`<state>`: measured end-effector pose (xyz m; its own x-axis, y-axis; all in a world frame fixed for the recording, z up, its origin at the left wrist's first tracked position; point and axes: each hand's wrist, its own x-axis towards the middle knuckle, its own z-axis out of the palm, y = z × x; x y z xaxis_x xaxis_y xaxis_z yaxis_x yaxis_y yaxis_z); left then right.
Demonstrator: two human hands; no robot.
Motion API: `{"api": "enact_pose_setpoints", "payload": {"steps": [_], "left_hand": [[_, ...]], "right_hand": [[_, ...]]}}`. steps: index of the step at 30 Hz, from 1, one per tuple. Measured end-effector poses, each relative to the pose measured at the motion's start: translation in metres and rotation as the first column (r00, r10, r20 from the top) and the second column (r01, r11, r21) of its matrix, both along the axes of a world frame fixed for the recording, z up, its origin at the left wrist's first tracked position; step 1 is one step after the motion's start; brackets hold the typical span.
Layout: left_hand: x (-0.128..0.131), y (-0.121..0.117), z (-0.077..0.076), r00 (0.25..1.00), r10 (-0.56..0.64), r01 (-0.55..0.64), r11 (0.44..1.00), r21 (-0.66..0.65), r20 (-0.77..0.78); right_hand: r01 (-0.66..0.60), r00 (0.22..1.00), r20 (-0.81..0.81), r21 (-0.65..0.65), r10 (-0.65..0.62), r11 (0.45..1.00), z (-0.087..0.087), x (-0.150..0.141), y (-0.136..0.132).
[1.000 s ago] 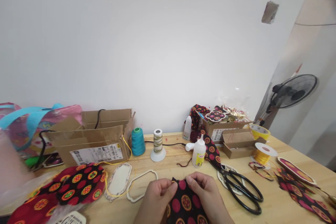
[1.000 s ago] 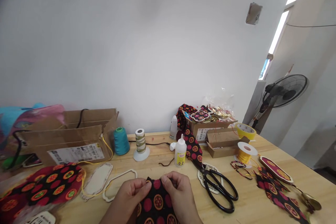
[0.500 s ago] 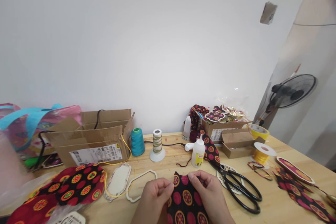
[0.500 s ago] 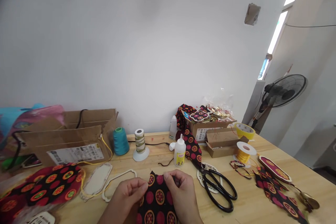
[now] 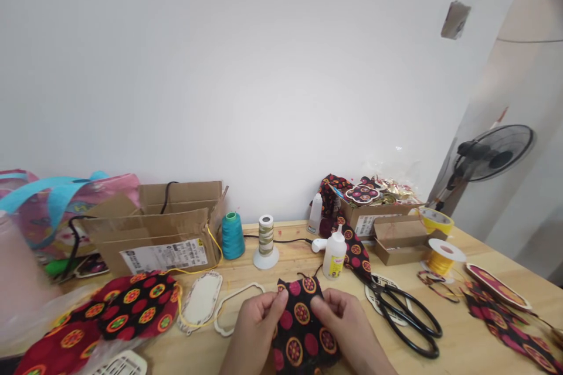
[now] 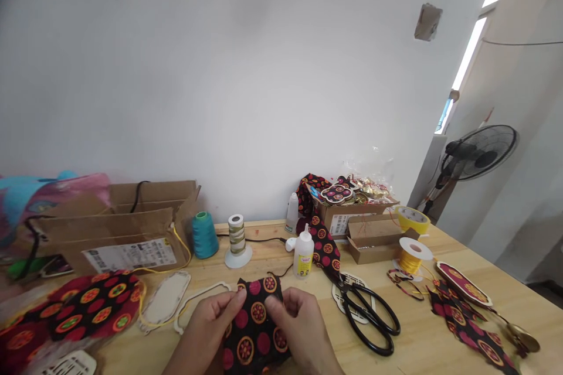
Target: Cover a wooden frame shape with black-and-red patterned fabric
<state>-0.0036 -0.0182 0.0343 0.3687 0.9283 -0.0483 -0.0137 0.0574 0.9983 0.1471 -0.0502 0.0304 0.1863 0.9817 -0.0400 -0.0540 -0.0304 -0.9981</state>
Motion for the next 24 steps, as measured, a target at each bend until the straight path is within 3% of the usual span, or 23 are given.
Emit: {"api": "enact_pose_setpoints", "payload": {"steps": [3,11,15,18,21,24], "left_hand": [[-0.0003,0.0001,0.0014,1.0,0.008,-0.008,1.0,0.03,0.004],[-0.0039,0.0015,0.0067,0.998,0.047,-0.046,0.998,0.043,-0.03],[-0.0059,0.0027,0.0041,0.994,0.088,-0.084,0.994,0.068,-0.059],[-0.0065,0.0028,0.0013,0.995,0.078,-0.073,0.995,0.074,-0.065],[-0.0078,0.0037,-0.0005,0.994,0.085,-0.079,0.994,0.078,-0.071],[-0.0092,0.0047,0.0001,0.989,0.129,-0.122,0.988,0.091,-0.076]], "right_hand": [[-0.036,0.998,0.042,0.007,0.036,0.999,0.0,-0.0029,-0.0018],[-0.131,0.961,-0.241,0.026,0.133,0.991,-0.0014,-0.0031,-0.0019],[-0.092,0.992,-0.082,0.012,0.093,0.996,-0.0021,-0.0021,-0.0023],[-0.152,0.988,0.005,0.019,0.152,0.988,-0.002,-0.0024,-0.003],[-0.192,0.981,-0.024,0.063,0.194,0.979,-0.0037,-0.0017,-0.0031],[-0.227,0.957,-0.177,0.048,0.232,0.973,-0.0067,-0.0001,-0.0025]]}}
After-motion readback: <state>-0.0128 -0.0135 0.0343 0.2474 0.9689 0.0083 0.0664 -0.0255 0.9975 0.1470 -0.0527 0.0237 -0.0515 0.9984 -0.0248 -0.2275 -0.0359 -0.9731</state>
